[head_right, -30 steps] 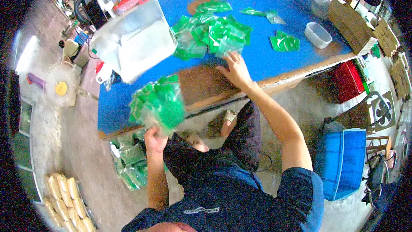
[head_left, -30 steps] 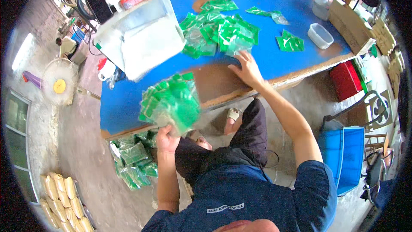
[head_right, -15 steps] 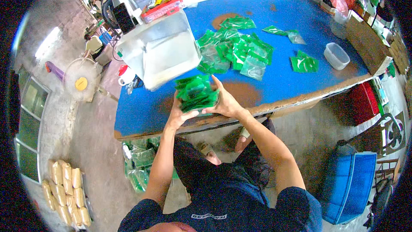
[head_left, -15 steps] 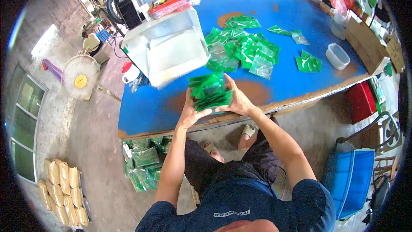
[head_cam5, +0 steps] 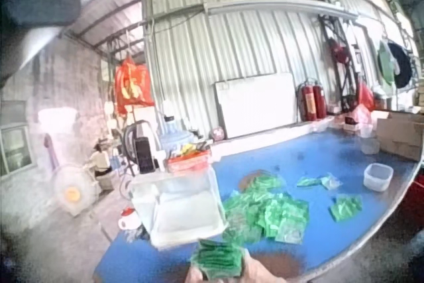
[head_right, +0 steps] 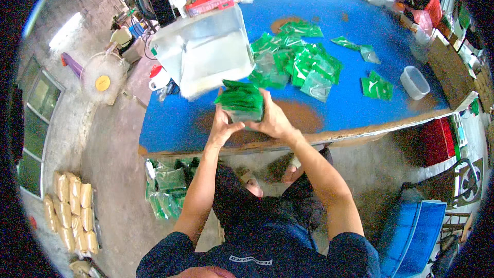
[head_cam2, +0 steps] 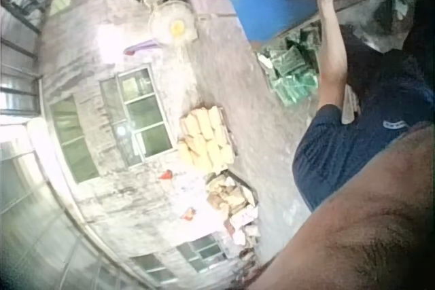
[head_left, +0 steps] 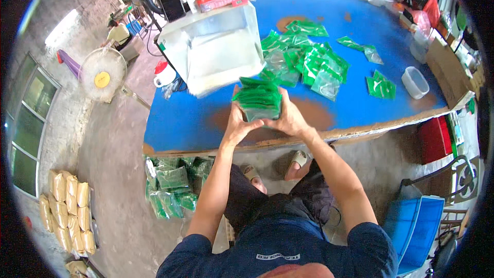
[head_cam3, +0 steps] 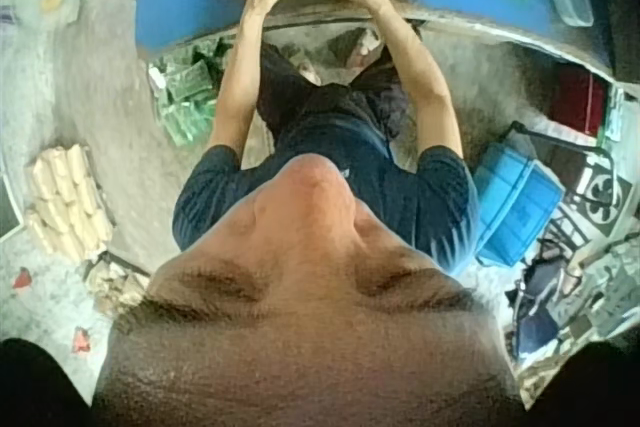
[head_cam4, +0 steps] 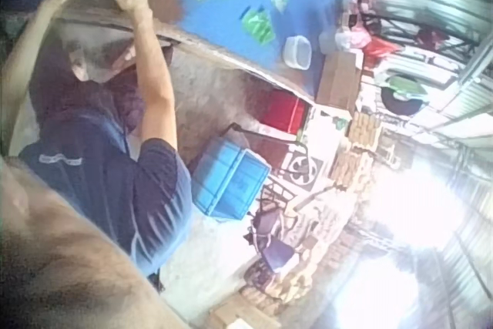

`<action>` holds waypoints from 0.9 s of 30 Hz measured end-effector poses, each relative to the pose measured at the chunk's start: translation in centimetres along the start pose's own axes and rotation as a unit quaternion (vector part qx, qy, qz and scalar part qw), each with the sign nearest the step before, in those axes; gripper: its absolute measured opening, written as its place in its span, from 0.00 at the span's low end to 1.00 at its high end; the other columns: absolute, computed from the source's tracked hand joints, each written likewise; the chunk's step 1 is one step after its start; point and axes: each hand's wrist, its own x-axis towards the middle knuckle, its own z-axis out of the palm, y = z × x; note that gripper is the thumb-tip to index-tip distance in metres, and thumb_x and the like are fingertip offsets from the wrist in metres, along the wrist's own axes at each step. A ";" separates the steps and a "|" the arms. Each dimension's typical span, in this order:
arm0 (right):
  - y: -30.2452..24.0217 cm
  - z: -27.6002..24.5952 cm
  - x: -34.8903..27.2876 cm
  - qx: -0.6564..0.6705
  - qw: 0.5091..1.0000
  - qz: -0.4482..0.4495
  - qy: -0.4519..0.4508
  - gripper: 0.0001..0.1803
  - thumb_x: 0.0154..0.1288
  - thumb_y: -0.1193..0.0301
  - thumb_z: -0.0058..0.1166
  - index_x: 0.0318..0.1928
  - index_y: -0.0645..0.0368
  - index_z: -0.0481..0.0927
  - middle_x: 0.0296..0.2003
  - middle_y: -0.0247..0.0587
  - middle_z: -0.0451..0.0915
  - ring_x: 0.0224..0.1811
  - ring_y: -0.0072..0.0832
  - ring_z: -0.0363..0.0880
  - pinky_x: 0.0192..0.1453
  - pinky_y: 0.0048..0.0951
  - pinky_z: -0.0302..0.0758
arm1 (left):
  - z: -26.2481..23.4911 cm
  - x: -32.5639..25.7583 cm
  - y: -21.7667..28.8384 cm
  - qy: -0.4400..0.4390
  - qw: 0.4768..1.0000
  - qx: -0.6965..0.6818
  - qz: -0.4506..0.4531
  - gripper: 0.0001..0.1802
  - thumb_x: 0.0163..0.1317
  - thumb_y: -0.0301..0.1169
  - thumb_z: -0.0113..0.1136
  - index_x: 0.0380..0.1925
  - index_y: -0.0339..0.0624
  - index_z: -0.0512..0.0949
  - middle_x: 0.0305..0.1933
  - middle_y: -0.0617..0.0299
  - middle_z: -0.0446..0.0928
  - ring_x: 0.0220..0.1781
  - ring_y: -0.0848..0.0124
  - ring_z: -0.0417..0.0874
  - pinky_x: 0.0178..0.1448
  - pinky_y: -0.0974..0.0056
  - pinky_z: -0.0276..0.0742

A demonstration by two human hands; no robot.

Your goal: The person sorts small green plastic items by hand, placing them into clear plastic bags.

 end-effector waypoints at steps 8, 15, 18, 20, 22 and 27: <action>0.7 0.3 0.3 -0.011 1.000 0.022 0.005 0.63 0.41 0.61 0.79 0.71 0.61 0.48 0.62 0.62 0.68 0.67 0.48 0.69 0.68 0.42 0.68 | -0.5 0.3 -1.4 0.048 0.998 0.031 0.019 0.75 0.39 0.31 0.84 0.77 0.47 0.34 0.75 0.56 0.57 0.75 0.62 0.59 0.77 0.55 0.56; 2.3 1.7 0.2 0.103 0.992 -0.027 0.066 0.51 0.46 0.63 0.77 0.66 0.62 0.59 0.61 0.52 0.71 0.63 0.40 0.72 0.66 0.38 0.71 | -0.7 -0.6 -2.3 0.102 0.992 0.047 -0.059 0.73 0.43 0.26 0.80 0.76 0.47 0.30 0.78 0.50 0.46 0.78 0.61 0.52 0.77 0.52 0.55; 0.5 2.5 -0.4 0.249 0.959 -0.056 0.124 0.46 0.52 0.62 0.74 0.66 0.60 0.59 0.60 0.46 0.72 0.62 0.38 0.72 0.64 0.38 0.72 | 2.4 -3.2 -1.9 0.185 0.974 -0.101 -0.079 0.63 0.47 0.19 0.73 0.76 0.42 0.38 0.72 0.54 0.60 0.73 0.61 0.62 0.76 0.54 0.58; -0.8 3.5 -0.6 0.307 0.944 -0.031 0.118 0.46 0.54 0.61 0.72 0.67 0.60 0.58 0.61 0.45 0.71 0.63 0.36 0.71 0.66 0.38 0.70 | 4.0 -2.9 -2.3 0.109 0.961 -0.243 -0.070 0.52 0.48 0.17 0.69 0.73 0.42 0.53 0.67 0.58 0.67 0.70 0.65 0.67 0.71 0.57 0.65; -1.0 3.7 -1.2 0.363 0.925 -0.006 0.114 0.45 0.57 0.60 0.71 0.68 0.60 0.58 0.62 0.44 0.71 0.64 0.35 0.69 0.67 0.39 0.68 | 4.9 -3.2 -1.7 0.142 0.942 -0.285 -0.103 0.39 0.49 0.16 0.67 0.64 0.42 0.67 0.61 0.61 0.73 0.66 0.67 0.71 0.68 0.60 0.69; 1.9 0.2 -1.4 0.335 0.939 0.009 0.076 0.54 0.52 0.57 0.74 0.72 0.61 0.55 0.65 0.46 0.68 0.68 0.35 0.65 0.73 0.40 0.60 | 1.0 -3.0 -1.6 0.125 0.982 -0.109 -0.092 0.29 0.48 0.19 0.65 0.54 0.39 0.75 0.51 0.62 0.79 0.57 0.65 0.79 0.62 0.59 0.74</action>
